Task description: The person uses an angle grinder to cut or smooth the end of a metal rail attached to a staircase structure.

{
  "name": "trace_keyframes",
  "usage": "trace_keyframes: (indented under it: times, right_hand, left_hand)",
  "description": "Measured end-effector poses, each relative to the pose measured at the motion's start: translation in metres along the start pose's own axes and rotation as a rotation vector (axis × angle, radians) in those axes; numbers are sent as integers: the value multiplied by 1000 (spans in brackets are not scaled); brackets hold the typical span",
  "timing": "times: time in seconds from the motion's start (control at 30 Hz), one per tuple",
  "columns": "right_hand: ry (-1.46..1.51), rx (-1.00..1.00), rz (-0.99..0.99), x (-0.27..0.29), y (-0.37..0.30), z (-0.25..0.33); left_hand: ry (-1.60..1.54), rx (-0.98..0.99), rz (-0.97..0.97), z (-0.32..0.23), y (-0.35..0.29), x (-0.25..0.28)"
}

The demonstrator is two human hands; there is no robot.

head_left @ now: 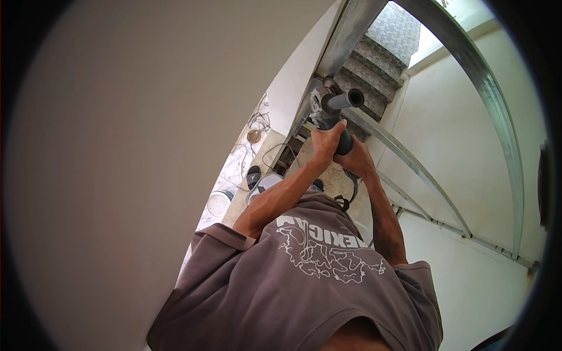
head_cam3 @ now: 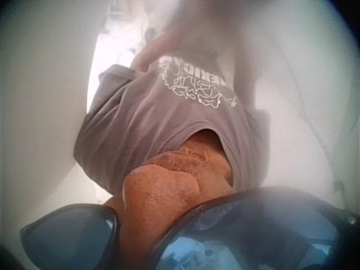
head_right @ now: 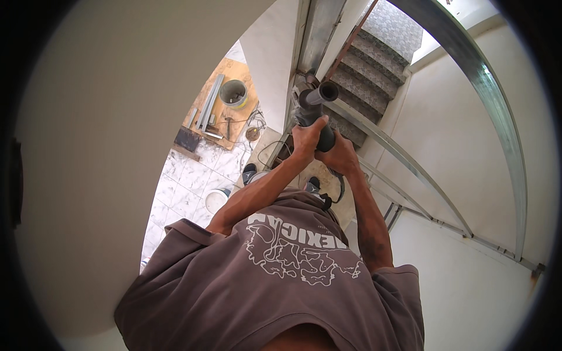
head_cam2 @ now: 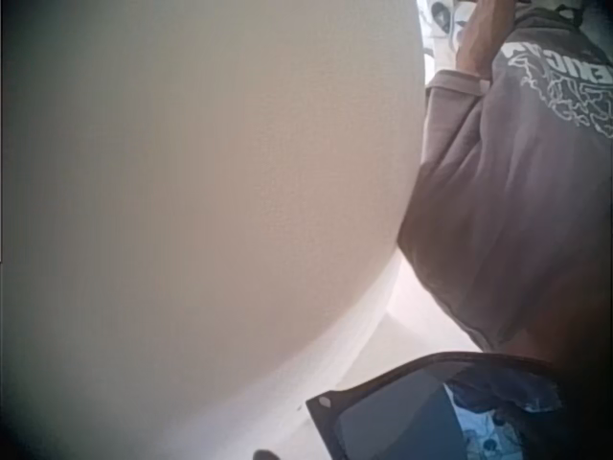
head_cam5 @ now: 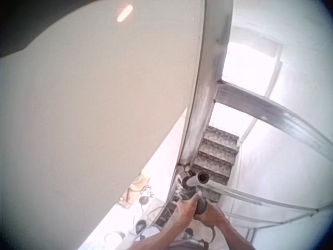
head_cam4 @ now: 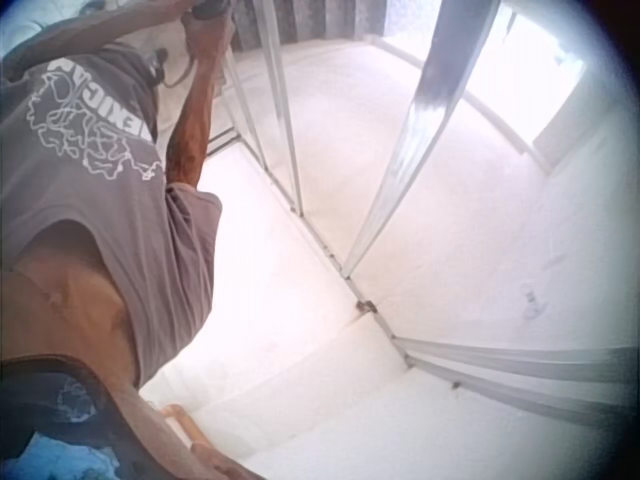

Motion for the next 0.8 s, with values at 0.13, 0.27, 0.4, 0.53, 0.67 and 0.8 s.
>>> trace_keyframes:
  times: [0.13, 0.27, 0.4, 0.53, 0.67, 0.8]
  right_hand:
    - [29, 11, 17, 2, 1, 5]
    - [33, 20, 21, -1, 3, 3]
    - [23, 65, -2, -1, 2, 1]
    - [47, -7, 7, -4, -1, -4]
    - [24, -4, -10, -1, -2, -1]
    - [25, 2, 15, -1, 1, -3]
  left_hand:
    - [36, 71, -23, 1, -1, 2]
    - [38, 58, -33, -1, -1, 2]
    - [63, 76, -32, 5, 0, 1]
    - [21, 85, -20, 8, 0, 2]
    - [-4, 61, -16, 6, 1, 2]
    - [16, 78, -22, 5, 0, 0]
Point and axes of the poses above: each hand's wrist, its own y-axis towards the middle knuckle, its own x-axis out of the back of the hand, z = x × y, the point moved 8 cm from there along y, towards the middle knuckle, and after that the axes turned 15 degrees about -z, right-handed, at the moved point
